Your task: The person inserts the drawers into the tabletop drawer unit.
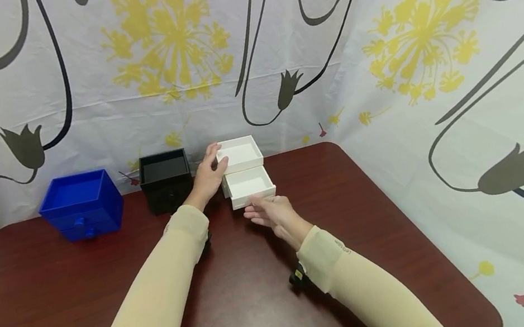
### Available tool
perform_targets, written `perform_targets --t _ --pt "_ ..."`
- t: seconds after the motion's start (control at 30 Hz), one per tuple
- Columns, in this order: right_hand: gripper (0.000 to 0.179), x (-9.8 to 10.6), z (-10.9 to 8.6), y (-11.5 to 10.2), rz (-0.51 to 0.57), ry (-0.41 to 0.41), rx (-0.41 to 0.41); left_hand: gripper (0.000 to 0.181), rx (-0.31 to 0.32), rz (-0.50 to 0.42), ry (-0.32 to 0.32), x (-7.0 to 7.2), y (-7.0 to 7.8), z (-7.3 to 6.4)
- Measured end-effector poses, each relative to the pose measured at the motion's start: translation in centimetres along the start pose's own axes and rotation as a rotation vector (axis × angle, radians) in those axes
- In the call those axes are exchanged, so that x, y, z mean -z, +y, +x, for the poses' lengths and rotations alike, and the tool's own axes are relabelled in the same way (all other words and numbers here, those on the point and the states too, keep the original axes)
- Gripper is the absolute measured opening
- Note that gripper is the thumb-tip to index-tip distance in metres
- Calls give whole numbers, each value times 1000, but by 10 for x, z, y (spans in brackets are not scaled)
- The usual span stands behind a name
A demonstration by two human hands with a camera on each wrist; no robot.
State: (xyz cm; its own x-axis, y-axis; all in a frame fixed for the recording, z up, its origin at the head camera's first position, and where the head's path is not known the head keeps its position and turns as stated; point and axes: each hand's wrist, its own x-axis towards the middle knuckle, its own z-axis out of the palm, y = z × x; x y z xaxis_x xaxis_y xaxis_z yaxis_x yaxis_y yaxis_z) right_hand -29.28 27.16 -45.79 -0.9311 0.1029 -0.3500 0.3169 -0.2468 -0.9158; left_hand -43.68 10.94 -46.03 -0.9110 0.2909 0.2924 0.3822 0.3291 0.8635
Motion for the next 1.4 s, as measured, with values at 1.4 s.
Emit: perform_targets --t 1.4 --pt "31 -8 12 -4 -69 12 3 57 13 12 14 1 -1 2"
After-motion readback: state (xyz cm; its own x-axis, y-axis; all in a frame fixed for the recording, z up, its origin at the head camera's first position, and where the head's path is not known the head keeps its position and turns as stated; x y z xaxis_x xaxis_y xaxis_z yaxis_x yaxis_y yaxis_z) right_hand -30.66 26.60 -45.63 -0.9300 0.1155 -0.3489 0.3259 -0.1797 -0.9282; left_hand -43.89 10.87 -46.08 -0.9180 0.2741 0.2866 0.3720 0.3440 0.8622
